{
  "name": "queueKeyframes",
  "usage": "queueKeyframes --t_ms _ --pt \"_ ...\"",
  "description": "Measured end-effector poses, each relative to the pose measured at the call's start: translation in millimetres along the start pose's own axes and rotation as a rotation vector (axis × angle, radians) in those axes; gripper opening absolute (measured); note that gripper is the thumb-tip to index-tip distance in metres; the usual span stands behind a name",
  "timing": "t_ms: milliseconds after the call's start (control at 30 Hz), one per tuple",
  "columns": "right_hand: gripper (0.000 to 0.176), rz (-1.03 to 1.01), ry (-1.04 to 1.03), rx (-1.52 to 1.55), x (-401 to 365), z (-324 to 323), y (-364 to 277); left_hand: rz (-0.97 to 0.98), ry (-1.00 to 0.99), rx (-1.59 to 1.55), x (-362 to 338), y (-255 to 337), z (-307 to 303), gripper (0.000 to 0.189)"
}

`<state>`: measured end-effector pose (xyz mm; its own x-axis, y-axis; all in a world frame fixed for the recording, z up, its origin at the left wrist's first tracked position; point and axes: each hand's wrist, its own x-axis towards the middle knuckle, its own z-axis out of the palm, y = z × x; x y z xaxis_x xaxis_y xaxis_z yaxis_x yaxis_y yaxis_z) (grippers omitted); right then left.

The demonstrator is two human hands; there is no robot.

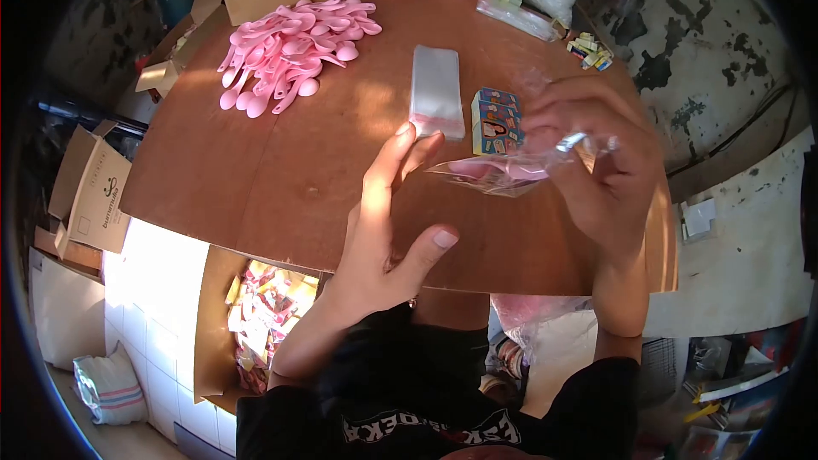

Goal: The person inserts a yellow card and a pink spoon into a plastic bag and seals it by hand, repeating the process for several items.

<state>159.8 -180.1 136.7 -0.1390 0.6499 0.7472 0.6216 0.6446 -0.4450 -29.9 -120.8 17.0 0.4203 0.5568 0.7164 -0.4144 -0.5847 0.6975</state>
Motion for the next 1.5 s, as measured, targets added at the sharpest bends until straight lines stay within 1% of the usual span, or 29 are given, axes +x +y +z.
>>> queueKeyframes --t_ms 33,67,133,200,267,300,367,400,467,500,567,600,667,700,733,800,833,900,933,1000,1033,1133,1233,1367,1433,1467,1500 --pt "0.008 0.076 -0.127 -0.059 2 4 2 -0.05 0.025 0.028 3 0 0 0.084" --pt "0.008 0.075 -0.106 -0.065 0 8 3 -0.042 0.005 0.029 4 0 -1 0.084" --pt "0.007 0.126 -0.095 0.054 -1 15 8 -0.145 -0.001 0.091 6 0 -4 0.084" --pt "0.009 0.162 -0.114 0.038 0 16 9 -0.137 0.026 0.144 8 -2 -5 0.083" --pt "0.01 0.145 -0.154 0.054 0 23 12 -0.166 -0.024 0.227 10 -2 -8 0.072" --pt "0.01 0.147 -0.15 0.056 -2 25 13 -0.168 -0.029 0.229 9 -4 -9 0.072" --pt "0.019 0.241 -0.235 0.135 -6 28 14 -0.395 -0.086 -0.043 3 -8 -11 0.056" --pt "0.019 0.244 -0.238 0.136 -9 31 13 -0.398 -0.084 -0.045 3 -6 -11 0.056" --pt "0.035 0.62 -0.177 0.498 -17 37 11 -0.529 0.017 -0.146 2 -1 -10 0.049" --pt "0.035 0.617 -0.186 0.5 -22 40 16 -0.513 0.037 -0.185 2 -1 -10 0.051" --pt "0.053 0.757 -0.167 0.577 -36 46 32 -0.529 0.039 -0.16 -2 -8 -13 0.052" --pt "0.053 0.754 -0.171 0.58 -40 50 34 -0.547 0.031 -0.139 -4 -11 -14 0.052" --pt "0.05 0.798 -0.084 0.529 -47 55 35 -0.556 0.031 -0.144 -5 -14 -15 0.053" --pt "0.038 0.853 -0.141 0.537 -49 55 39 -0.564 0.027 -0.152 -4 -16 -15 0.054" --pt "0.038 0.851 -0.141 0.538 -53 57 43 -0.563 0.027 -0.15 -4 -18 -15 0.054" --pt "0.027 0.804 -0.072 0.512 -61 62 49 -0.523 0.073 -0.178 -6 -21 -14 0.049" --pt "0.027 0.807 -0.07 0.517 -61 63 49 -0.527 0.071 -0.175 -5 -19 -15 0.049" --pt "0.021 0.789 -0.047 0.564 -60 64 48 -0.506 0.119 -0.253 -1 -15 -17 0.038" --pt "0.021 0.791 -0.046 0.566 -60 64 48 -0.509 0.118 -0.252 0 -17 -19 0.038" --pt "0.023 0.807 -0.043 0.537 -62 64 48 -0.46 0.165 -0.238 2 -20 -24 0.026" --pt "0.023 0.809 -0.042 0.539 -62 64 46 -0.452 0.169 -0.24 3 -17 -24 0.018" --pt "0.024 0.813 -0.013 0.535 -63 65 44 -0.436 0.17 -0.155 4 -19 -26 0.014" --pt "0.024 0.776 0.008 0.53 -68 66 47 -0.48 0.128 -0.148 4 -17 -32 0.013" --pt "0.022 0.757 0.033 0.524 -69 67 47 -0.497 0.123 -0.184 4 -18 -34 0.013" --pt "0.022 0.754 0.028 0.499 -69 67 48 -0.524 0.141 -0.136 4 -18 -36 0.013" --pt "0.021 0.772 0.027 0.542 -69 66 48 -0.525 0.14 -0.135 5 -19 -37 0.013" --pt "0.021 0.79 0.026 0.584 -70 66 48 -0.485 0.144 -0.082 5 -22 -38 0.011"
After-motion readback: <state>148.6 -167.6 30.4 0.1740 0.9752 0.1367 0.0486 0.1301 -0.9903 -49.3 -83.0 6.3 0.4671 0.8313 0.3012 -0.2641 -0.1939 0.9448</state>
